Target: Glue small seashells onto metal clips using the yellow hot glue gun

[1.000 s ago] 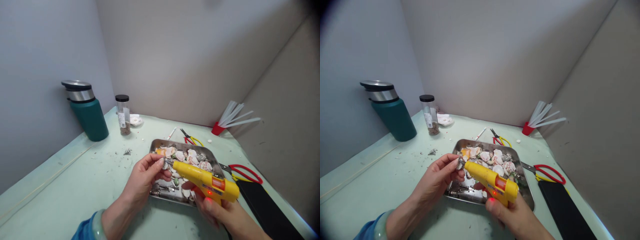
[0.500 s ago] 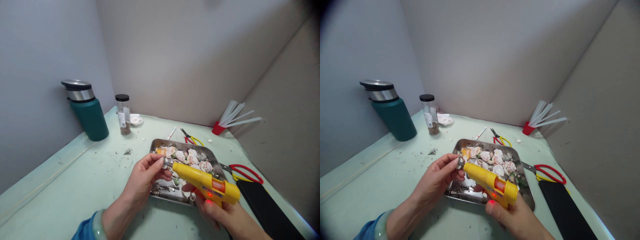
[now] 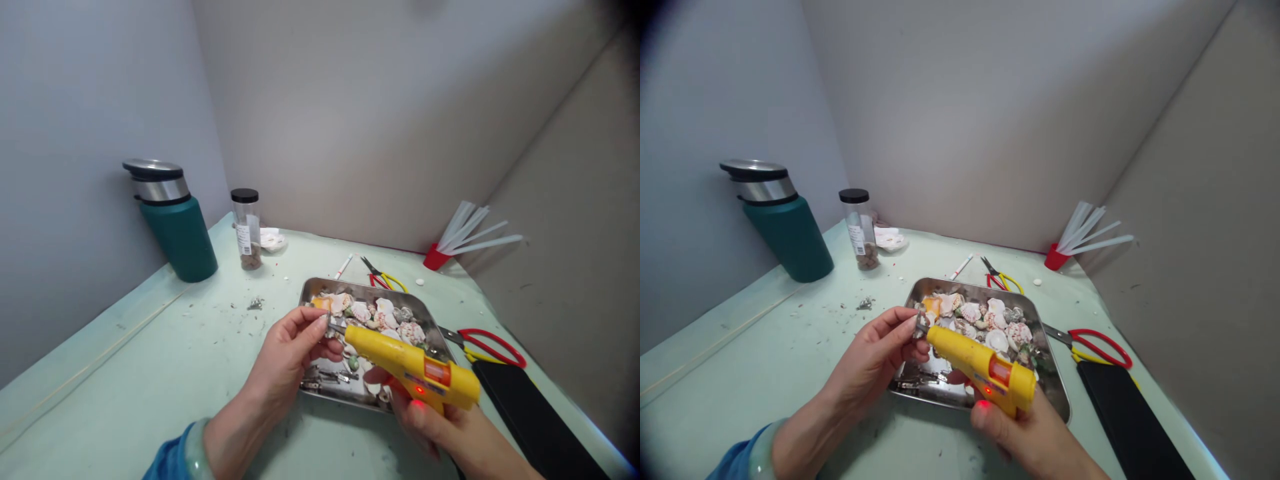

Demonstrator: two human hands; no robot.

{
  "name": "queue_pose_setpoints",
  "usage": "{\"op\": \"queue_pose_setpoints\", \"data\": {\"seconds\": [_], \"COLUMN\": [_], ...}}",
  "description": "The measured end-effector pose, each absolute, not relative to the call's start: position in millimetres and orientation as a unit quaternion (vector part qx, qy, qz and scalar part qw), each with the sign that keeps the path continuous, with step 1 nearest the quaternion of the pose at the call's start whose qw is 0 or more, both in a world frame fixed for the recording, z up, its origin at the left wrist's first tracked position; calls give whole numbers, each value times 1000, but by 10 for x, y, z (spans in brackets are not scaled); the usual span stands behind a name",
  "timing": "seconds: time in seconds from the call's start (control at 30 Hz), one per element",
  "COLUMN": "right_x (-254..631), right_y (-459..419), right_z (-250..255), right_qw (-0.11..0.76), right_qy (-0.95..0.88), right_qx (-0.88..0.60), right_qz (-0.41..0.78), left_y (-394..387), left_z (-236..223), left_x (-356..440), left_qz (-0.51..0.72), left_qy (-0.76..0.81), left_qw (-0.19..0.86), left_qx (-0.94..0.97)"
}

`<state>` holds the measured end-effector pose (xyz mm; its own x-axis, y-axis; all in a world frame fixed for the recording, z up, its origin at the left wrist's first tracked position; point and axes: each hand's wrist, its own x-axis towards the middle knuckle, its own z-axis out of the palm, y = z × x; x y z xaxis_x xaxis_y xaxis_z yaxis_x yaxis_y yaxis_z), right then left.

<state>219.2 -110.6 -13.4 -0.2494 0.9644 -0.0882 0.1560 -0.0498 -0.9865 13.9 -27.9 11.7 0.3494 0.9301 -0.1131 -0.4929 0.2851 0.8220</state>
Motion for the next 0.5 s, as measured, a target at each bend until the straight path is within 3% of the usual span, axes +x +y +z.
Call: {"op": "queue_pose_setpoints", "data": {"seconds": [0.5], "right_x": [2145], "right_y": [-1108], "right_z": [-112], "right_qw": [404], "right_qy": [-550], "right_qx": [-482], "right_qz": [549], "left_y": [-283], "left_z": [95], "left_x": [130], "left_qz": [471], "left_qy": [306], "left_qw": [736], "left_qx": [377]}}
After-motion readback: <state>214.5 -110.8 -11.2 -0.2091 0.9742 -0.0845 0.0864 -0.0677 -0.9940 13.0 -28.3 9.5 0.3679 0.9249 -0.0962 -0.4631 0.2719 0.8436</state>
